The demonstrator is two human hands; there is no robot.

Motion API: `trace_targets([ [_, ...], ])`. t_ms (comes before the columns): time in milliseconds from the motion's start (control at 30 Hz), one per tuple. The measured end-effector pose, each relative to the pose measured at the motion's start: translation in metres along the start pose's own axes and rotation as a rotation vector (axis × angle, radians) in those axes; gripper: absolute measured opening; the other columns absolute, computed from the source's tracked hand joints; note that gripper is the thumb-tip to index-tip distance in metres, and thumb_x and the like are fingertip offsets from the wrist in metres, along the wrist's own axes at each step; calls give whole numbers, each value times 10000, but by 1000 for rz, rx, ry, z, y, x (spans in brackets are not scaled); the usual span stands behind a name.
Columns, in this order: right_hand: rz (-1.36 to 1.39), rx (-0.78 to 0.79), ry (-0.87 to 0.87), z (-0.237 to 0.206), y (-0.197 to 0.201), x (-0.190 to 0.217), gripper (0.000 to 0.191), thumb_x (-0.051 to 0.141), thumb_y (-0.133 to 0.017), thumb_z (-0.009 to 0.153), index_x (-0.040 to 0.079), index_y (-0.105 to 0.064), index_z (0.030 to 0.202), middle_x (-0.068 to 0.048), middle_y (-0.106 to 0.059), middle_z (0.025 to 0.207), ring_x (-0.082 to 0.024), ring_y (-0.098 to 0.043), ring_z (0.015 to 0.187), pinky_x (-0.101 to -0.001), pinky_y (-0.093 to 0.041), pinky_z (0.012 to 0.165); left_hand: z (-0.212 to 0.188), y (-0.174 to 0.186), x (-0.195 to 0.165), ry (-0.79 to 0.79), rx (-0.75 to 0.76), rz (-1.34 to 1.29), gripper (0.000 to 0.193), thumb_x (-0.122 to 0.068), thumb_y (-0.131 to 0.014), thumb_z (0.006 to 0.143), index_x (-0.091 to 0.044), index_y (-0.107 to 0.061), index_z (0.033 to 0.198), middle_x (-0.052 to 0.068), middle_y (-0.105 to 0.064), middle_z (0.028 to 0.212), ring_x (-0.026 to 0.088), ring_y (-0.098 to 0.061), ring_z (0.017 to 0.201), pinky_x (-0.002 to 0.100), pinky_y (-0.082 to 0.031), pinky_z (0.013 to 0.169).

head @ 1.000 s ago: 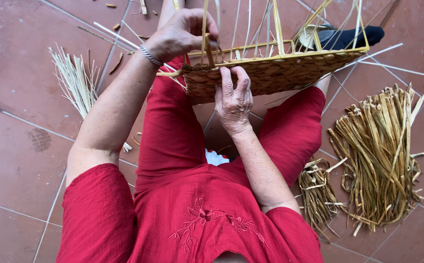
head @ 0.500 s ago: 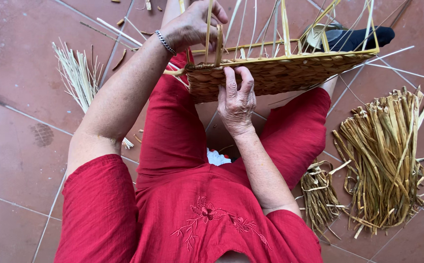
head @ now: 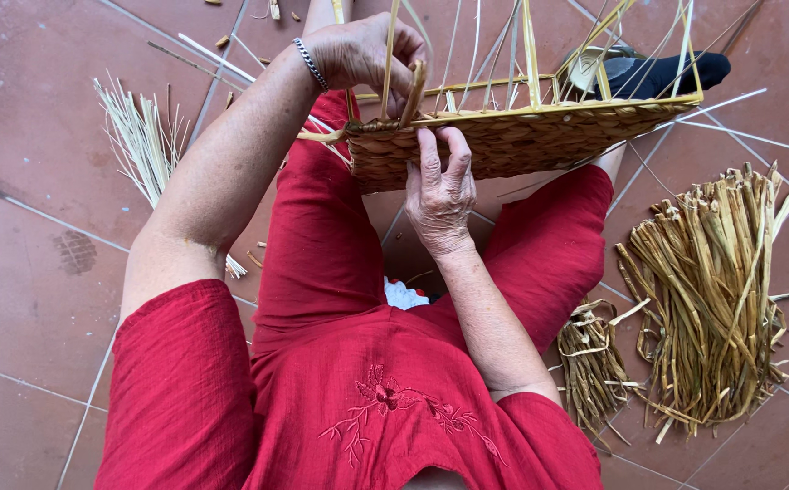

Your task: The person sits on the floor weaving a seagrass basket on a bamboo frame. They trim excess woven strands with scissors, fold and tuck the woven edge over the frame, and weave new strands around the frame uprights to build up the basket sides.

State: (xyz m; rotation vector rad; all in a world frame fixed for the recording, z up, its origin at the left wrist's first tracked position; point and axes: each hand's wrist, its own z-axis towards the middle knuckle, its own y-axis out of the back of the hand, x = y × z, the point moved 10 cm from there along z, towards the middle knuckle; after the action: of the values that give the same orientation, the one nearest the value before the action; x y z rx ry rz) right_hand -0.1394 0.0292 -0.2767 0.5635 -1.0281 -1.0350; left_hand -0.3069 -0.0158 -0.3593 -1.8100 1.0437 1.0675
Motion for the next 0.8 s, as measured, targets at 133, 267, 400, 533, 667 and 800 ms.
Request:
trace_targets([
  [133,25,0,4,0,0,1,652,-50,-786,828,63,-556,1428,-164,-475,1383,-356,-628,1189,-446,-572,967,-2,-3,0,-14,36,3,158,-14,-788,860,-5,-649,935,97,-747,839,130,-742,704,271,-610,600],
  [267,21,7,-3,-1,0,0,651,-53,-781,831,70,-563,1432,-154,-474,1390,-348,-643,1181,-436,-575,964,3,-6,3,28,35,67,146,-33,-794,841,4,-710,954,80,-772,858,139,-745,719,277,-595,597],
  [400,89,16,-27,0,2,-2,611,-60,-761,836,63,-577,1406,-158,-486,1390,-320,-670,1132,-415,-584,947,15,-9,8,69,-27,303,226,-103,-867,838,24,-745,979,65,-764,844,138,-683,717,281,-554,615],
  [533,213,-49,-105,4,11,-9,464,-35,-749,888,66,-602,1316,-126,-534,1349,-298,-687,1115,-382,-606,928,12,-12,12,93,-33,281,255,-70,-815,791,-16,-756,1034,38,-745,841,133,-681,728,281,-560,610],
  [667,320,-56,-231,11,11,-20,331,27,-784,930,44,-627,1221,-139,-578,1270,-246,-669,900,-366,-582,771,-5,-12,-8,-73,-13,57,310,-35,-765,713,-30,-746,1022,-5,-786,942,88,-740,828,245,-596,659],
  [800,321,-112,-263,22,17,-20,242,68,-824,928,46,-639,1083,-120,-592,1115,-243,-653,830,-368,-556,720,-14,-10,-8,-18,-78,141,256,-85,-851,802,-23,-761,1033,51,-762,889,122,-700,744,254,-575,660],
])
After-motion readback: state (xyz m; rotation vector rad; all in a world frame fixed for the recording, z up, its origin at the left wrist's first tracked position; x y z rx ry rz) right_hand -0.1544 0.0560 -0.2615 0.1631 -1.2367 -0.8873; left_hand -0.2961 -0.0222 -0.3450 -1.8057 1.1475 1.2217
